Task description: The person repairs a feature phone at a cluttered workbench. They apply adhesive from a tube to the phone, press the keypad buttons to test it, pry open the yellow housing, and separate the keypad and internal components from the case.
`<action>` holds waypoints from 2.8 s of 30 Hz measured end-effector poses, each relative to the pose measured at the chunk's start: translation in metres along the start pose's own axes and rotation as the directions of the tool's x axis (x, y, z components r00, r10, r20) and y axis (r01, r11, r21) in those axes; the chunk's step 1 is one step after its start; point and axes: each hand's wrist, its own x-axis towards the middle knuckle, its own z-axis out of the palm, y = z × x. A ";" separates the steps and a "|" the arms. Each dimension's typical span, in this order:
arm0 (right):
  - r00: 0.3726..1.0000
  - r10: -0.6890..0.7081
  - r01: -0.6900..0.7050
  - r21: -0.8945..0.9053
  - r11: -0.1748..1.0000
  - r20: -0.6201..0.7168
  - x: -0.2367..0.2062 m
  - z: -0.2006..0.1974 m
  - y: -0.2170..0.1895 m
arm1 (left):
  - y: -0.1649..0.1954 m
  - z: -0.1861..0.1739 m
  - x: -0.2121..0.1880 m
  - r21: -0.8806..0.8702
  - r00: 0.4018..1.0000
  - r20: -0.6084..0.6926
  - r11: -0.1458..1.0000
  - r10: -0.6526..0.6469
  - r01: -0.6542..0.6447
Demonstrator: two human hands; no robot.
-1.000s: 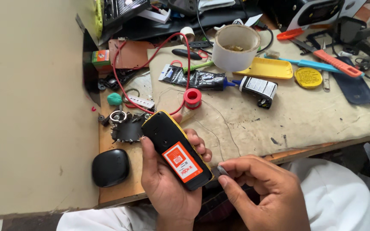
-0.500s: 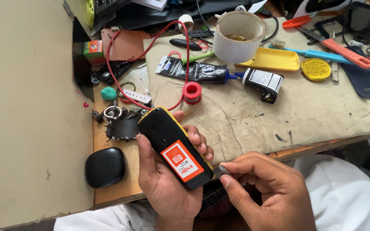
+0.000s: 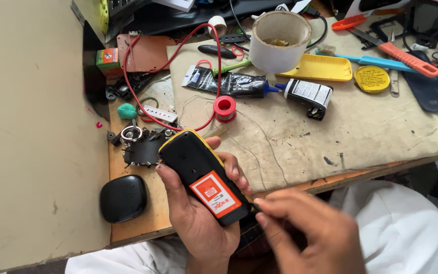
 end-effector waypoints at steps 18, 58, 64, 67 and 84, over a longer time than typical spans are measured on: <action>0.869 0.355 -0.495 0.568 0.658 0.345 0.006 -0.008 0.029 | 0.004 -0.005 0.000 -0.089 0.983 0.125 0.985 -0.134 0.146; 0.814 0.206 -0.536 0.563 0.630 0.544 0.027 -0.028 0.025 | 0.006 -0.008 -0.001 -0.058 0.948 0.225 0.968 -0.225 0.244; 0.984 -0.026 -0.014 0.223 0.975 0.174 0.007 -0.021 0.014 | 0.004 -0.005 0.000 -0.038 0.969 0.166 0.981 -0.182 0.191; 0.898 0.245 -0.405 0.469 0.785 0.365 0.009 -0.018 0.024 | 0.006 -0.005 0.000 -0.038 0.969 0.148 0.978 -0.199 0.206; 0.735 0.290 -0.674 0.608 0.420 0.613 0.002 -0.010 0.030 | 0.007 -0.016 0.001 -0.131 0.934 0.327 0.972 -0.143 0.195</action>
